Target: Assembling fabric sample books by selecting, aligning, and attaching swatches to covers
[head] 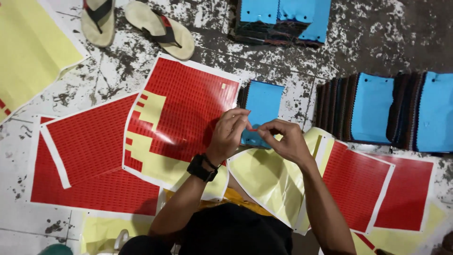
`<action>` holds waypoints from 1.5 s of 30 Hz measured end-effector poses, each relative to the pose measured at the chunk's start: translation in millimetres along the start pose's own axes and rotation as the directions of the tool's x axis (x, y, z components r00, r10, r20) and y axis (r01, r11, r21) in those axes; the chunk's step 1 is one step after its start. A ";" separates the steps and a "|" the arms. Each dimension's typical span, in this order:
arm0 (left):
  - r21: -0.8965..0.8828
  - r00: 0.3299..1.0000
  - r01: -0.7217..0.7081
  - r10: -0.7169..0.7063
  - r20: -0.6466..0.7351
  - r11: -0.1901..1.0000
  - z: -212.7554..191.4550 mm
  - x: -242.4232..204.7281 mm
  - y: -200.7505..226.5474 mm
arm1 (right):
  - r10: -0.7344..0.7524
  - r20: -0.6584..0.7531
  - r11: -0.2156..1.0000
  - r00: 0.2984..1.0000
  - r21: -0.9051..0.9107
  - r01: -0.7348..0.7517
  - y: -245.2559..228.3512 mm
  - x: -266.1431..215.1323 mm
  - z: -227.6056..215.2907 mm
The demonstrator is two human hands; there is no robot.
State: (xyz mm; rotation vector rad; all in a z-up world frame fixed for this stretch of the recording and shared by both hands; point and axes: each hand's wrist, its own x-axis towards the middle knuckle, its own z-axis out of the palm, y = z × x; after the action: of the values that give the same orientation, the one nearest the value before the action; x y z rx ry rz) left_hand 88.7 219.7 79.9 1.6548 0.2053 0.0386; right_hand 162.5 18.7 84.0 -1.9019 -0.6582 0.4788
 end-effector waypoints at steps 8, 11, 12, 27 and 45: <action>0.043 1.000 -0.007 0.007 0.002 0.999 6.8 17.6 -17.5 | 0.082 0.050 0.996 0.995 -0.030 -0.081 21.0 6.0 -1.9; 0.222 0.981 -0.153 0.176 -0.087 0.963 14.1 29.7 -46.6 | 0.115 0.009 0.991 0.993 -0.062 -0.115 55.8 17.7 -3.1; 0.340 0.956 -0.197 0.257 -0.140 0.920 16.7 34.1 -56.8 | 0.130 -0.025 0.989 0.991 -0.071 -0.131 69.7 22.8 -4.3; 0.867 0.883 -0.222 0.468 -0.014 0.446 35.3 92.1 -133.1 | 0.123 0.119 0.973 0.985 -0.208 -0.097 103.9 110.9 -13.6; 0.930 0.835 -0.197 0.551 -0.008 0.311 37.9 99.5 -117.9 | 0.117 -0.085 0.843 0.989 -0.518 -0.144 133.1 116.8 -11.9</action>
State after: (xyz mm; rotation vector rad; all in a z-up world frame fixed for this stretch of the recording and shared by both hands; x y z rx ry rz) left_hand 179.0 207.5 -50.3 2.8136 0.0552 0.7137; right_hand 290.1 41.0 -37.3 -2.4823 -0.6734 0.3548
